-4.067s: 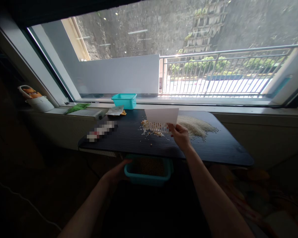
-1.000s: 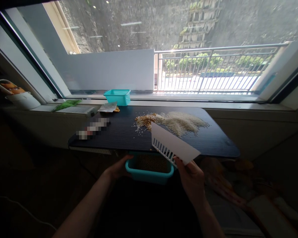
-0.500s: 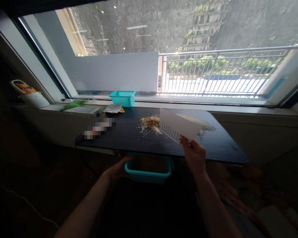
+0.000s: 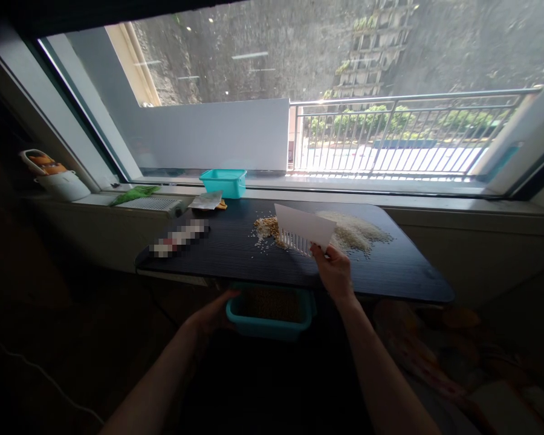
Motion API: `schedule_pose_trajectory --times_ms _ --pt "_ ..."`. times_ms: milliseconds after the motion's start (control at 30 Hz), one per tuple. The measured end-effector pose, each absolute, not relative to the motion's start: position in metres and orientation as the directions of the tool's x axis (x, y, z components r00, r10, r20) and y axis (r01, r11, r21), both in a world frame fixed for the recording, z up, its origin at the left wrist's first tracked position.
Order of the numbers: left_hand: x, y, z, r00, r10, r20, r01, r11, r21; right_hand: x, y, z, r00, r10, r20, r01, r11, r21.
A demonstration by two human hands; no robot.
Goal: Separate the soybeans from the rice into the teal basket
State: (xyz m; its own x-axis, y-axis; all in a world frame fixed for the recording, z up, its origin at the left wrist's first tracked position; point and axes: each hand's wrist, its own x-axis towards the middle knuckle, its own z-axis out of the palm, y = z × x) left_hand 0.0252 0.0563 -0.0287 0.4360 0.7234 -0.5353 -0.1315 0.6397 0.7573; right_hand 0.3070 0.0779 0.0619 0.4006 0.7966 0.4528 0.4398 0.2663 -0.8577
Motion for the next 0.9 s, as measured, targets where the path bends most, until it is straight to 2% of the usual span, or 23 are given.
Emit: schedule_pose_trajectory --times_ms 900 --pt "0.0228 0.0584 -0.0348 0.443 0.728 -0.524 -0.152 0.636 0.756 0.3111 0.0726 0.0569 0.453 0.815 0.363 0.279 0.257 -0.925"
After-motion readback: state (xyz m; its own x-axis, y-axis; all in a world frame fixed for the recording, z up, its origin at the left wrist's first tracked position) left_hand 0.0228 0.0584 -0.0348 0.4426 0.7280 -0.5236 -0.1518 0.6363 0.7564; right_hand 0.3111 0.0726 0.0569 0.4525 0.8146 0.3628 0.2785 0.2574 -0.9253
